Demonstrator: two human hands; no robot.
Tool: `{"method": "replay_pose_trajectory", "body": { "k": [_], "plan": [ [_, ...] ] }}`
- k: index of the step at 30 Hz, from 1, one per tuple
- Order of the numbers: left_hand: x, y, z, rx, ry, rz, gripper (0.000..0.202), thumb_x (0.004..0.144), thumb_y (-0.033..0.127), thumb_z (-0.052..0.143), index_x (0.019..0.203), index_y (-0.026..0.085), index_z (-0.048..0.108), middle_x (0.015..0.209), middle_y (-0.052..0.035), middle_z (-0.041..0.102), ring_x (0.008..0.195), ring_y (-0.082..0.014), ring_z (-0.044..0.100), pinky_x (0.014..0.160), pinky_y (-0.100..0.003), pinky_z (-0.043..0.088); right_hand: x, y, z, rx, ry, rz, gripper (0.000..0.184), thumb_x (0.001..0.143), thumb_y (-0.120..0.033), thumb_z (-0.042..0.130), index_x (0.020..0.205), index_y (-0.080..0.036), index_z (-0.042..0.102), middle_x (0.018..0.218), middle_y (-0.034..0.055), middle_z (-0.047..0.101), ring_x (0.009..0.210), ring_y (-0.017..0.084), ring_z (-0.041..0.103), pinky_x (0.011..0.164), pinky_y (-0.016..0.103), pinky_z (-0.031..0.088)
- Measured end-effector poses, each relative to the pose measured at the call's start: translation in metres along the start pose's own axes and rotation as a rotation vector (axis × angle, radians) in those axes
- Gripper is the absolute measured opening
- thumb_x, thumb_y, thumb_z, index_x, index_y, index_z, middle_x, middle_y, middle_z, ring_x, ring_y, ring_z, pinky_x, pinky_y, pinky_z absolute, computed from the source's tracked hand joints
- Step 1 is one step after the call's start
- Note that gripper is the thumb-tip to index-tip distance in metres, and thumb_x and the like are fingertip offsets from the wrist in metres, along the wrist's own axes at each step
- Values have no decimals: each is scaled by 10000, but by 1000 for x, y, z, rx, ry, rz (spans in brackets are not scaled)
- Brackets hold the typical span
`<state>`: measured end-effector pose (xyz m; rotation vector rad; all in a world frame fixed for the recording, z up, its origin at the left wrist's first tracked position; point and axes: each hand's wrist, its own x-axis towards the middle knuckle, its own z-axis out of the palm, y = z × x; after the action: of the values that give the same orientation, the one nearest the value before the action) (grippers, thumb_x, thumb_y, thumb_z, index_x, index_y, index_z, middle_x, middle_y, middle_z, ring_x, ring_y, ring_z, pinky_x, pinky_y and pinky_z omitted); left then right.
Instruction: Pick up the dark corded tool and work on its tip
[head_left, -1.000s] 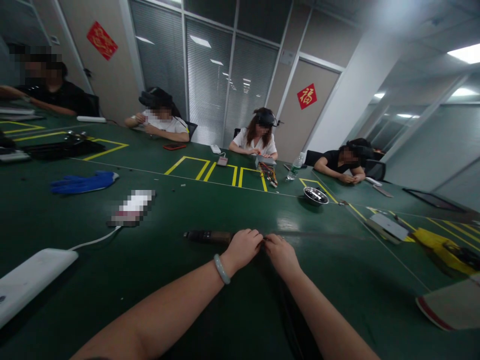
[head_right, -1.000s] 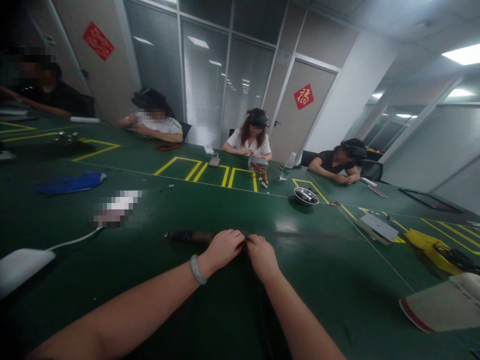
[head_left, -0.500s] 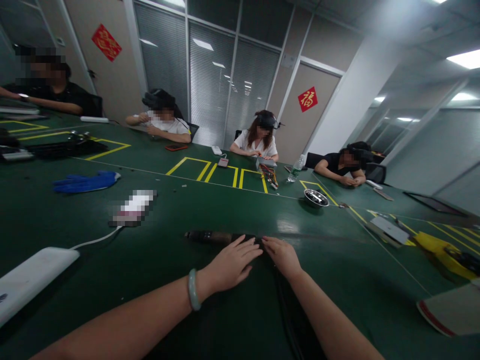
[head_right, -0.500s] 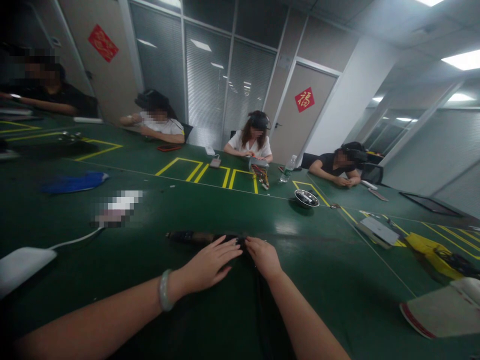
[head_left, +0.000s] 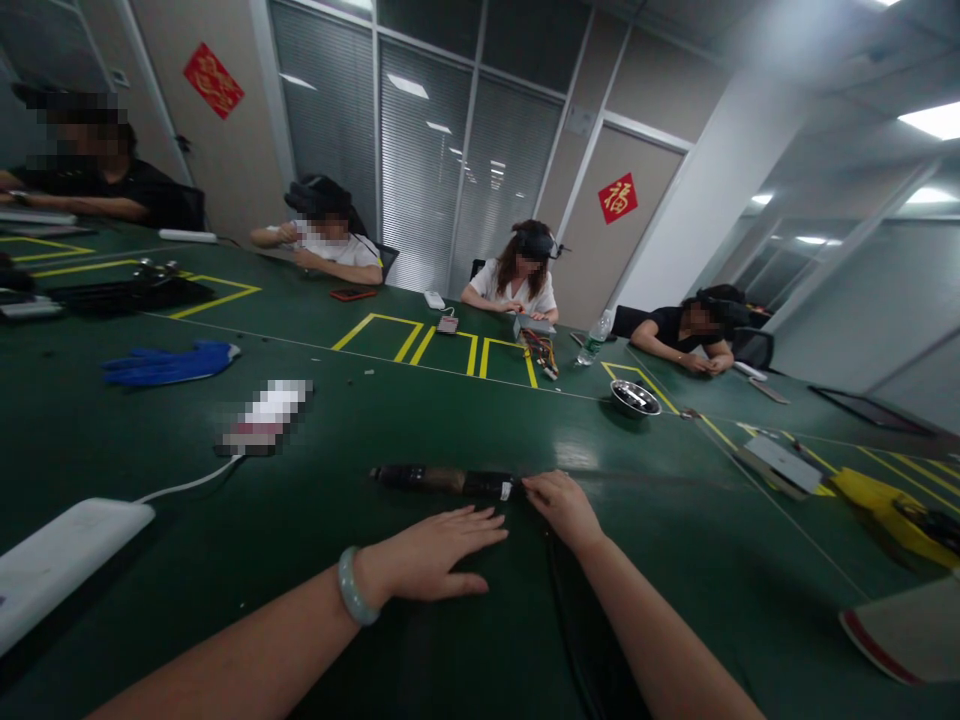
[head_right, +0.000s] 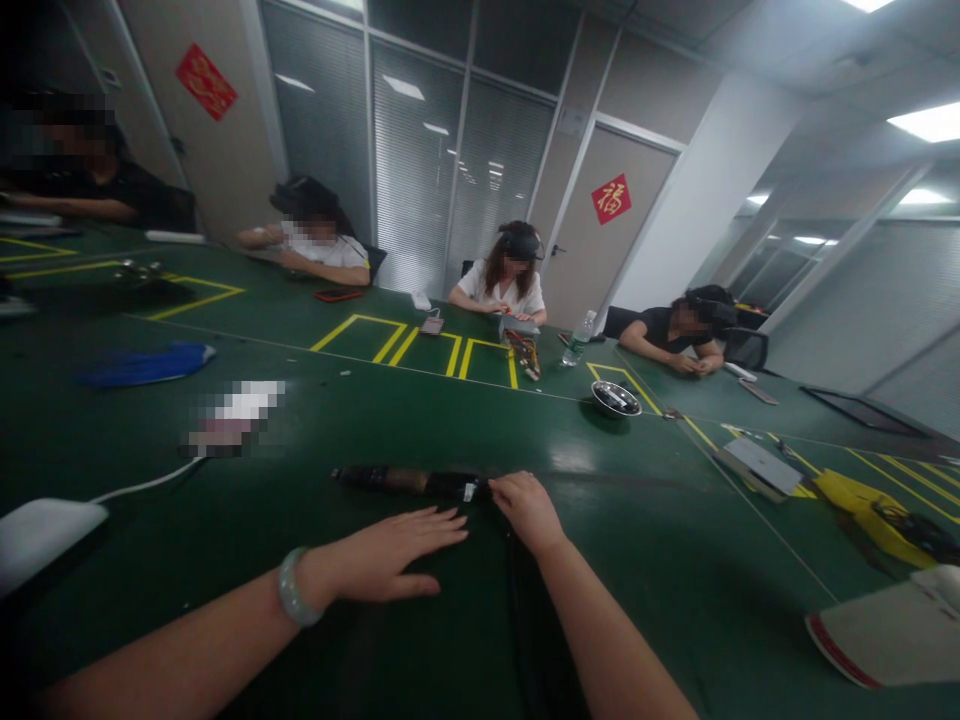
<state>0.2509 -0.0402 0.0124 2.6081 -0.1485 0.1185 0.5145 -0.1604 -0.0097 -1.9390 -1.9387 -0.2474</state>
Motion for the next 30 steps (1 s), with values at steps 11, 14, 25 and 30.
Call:
{"method": "replay_pose_trajectory", "body": {
  "k": [11, 14, 25, 30],
  "plan": [
    [-6, -1, -5, -63, 15, 7, 584, 913, 470, 516, 1448, 321, 333, 1528, -9, 304, 1422, -201, 238, 1178, -415, 172, -50, 61, -56, -129, 10, 295, 294, 917, -272, 421, 1004, -196, 691, 962, 89, 689, 919, 234, 635, 857, 339, 468],
    [-8, -2, -7, -66, 9, 21, 587, 916, 468, 512, 1451, 317, 325, 1529, -11, 302, 1427, -204, 224, 1177, -425, 166, -123, 92, -83, -212, 41, 504, 325, 877, -375, 446, 970, -192, 698, 937, 124, 692, 832, 286, 657, 710, 385, 506],
    [-8, -8, -1, -9, 61, -79, 663, 919, 553, 450, 1490, 340, 189, 1575, -23, 115, 1447, -248, 119, 1170, -468, 129, -251, 83, -105, -386, 87, 1032, 458, 823, -581, 385, 984, -250, 656, 1006, 129, 671, 896, 340, 644, 715, 459, 517],
    [-8, -16, 7, 21, 88, -73, 601, 957, 501, 406, 1491, 333, 187, 1569, -21, 162, 1441, -218, 162, 1172, -427, 141, -179, 42, -100, -521, 233, 871, 558, 868, -591, 334, 1269, -255, 529, 1380, 132, 472, 1177, 396, 505, 943, 537, 426]
  ]
}}
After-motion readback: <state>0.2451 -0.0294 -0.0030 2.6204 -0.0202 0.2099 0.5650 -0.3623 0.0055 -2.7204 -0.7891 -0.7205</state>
